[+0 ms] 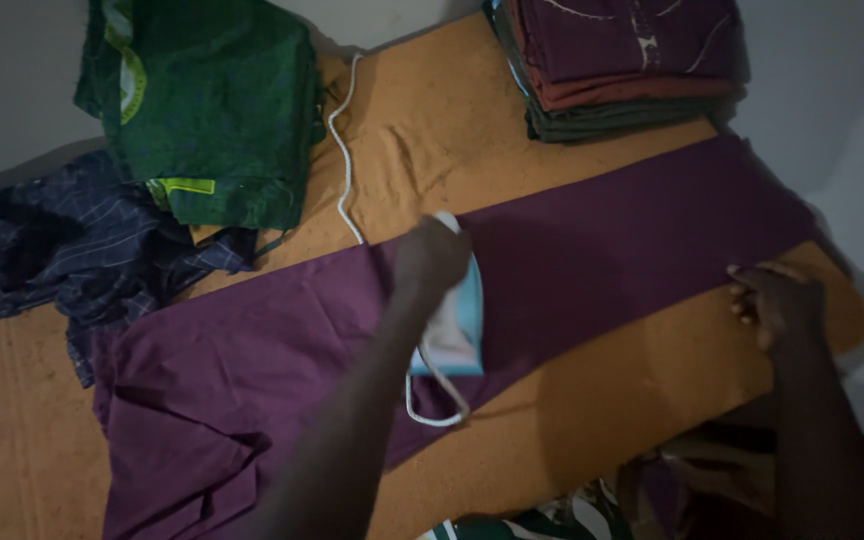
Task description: The person irons a purple garment on a wooden table using a handheld electric iron. They repeatedly smooth the fabric, reposition the garment, and continue pressing different sections until the garment is laid flat.
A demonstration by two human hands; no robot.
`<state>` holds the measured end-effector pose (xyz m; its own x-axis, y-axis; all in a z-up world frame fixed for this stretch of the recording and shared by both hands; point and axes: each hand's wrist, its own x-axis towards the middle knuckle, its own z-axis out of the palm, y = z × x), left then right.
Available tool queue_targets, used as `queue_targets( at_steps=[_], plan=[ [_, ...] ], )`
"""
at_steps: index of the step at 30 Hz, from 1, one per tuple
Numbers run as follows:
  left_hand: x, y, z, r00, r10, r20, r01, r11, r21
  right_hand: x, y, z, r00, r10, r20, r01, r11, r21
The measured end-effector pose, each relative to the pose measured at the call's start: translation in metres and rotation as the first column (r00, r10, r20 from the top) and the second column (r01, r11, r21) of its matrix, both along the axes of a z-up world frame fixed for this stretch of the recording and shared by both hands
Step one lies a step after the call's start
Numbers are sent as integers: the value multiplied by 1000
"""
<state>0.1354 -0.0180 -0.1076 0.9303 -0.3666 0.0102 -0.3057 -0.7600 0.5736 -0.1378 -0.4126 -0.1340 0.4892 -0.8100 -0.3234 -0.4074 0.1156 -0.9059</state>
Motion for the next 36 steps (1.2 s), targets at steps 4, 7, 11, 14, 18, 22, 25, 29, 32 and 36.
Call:
queue_targets(
  at_steps=[4,7,11,14,18,22,25,29,32,36],
  plan=[
    [44,-10,11,996,-67,60,67,998,6,0,-5,-4,999,-37,25,37,999,-9],
    [50,-11,45,987,-141,-80,143,989,21,0,-1,0,999,-21,28,22,1000,-17],
    [-1,-7,114,820,-247,-516,279,960,-16,-2,-1,1,1000,15,25,-14,1000,-26],
    [-39,-8,116,694,-321,-644,372,926,-60,-2,2,4,999,13,31,-12,1000,-24],
    [-78,-2,97,612,-436,-660,474,870,-136,-2,0,1,999,17,30,-17,999,-30],
    [-106,16,108,577,-491,-653,593,802,-78,4,2,4,1000,-7,5,7,1000,-19],
    [-118,27,118,559,-519,-647,665,747,-25,4,-1,3,998,-47,-41,47,999,-5],
    [-119,22,78,597,-607,-525,717,697,9,2,2,5,1000,-16,-6,15,1000,-6],
    [-122,-4,59,630,-689,-359,731,682,-27,2,1,3,1000,-9,14,9,1000,-1],
    [-121,-65,66,592,-660,-463,698,707,-116,5,9,10,999,-26,-30,25,999,-34]
  ],
)
